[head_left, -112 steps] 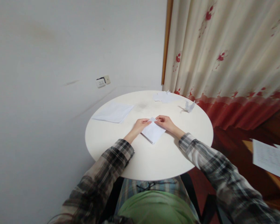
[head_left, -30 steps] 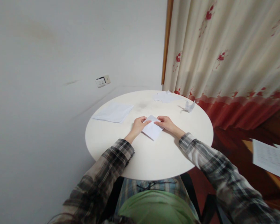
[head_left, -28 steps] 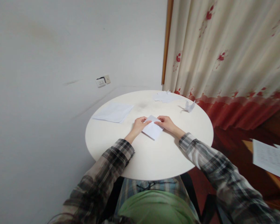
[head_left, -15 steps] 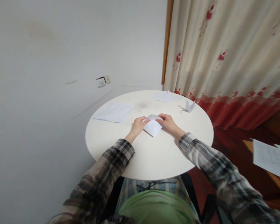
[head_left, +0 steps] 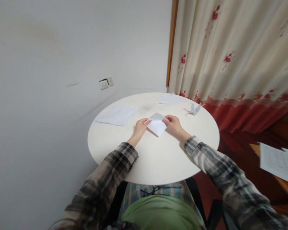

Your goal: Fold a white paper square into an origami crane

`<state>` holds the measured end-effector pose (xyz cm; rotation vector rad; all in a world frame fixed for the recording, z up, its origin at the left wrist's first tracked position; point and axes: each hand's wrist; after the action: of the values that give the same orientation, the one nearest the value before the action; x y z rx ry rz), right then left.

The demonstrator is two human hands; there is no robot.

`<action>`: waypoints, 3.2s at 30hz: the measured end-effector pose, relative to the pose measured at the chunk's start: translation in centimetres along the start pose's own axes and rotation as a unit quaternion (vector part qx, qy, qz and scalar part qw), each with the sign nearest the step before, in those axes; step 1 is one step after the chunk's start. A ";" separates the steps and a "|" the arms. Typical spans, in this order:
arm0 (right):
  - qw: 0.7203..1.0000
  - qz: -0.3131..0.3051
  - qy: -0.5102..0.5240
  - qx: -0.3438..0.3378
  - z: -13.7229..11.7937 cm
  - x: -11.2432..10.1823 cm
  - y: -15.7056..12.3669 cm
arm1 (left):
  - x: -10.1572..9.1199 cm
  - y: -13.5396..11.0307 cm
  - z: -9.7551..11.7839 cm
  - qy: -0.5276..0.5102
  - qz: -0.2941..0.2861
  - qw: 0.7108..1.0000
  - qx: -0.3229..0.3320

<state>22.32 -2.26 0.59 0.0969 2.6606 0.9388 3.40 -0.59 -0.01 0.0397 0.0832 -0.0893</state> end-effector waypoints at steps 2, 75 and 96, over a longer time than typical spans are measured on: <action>1.000 -0.007 0.020 0.008 0.2 0.0 0.1 | 0.0 -0.1 0.1 -0.008 0.010 1.000 0.004; 0.964 -0.085 0.234 0.091 -0.9 0.4 -0.8 | 0.6 -1.3 0.3 0.039 -0.060 0.995 -0.070; 0.986 -0.016 0.155 0.053 -0.5 0.3 -0.4 | 0.3 -0.7 -0.1 -0.018 -0.073 0.995 -0.072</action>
<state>21.87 -2.79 0.60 -0.0753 2.9881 0.8618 3.59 -1.29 -0.16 -0.1131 0.0554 -0.2297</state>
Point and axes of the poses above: each hand's wrist, its own y-axis towards the middle knuckle, its own x-axis out of the palm, z = x × y, and after that the axes turned 14 degrees about -x, right-handed
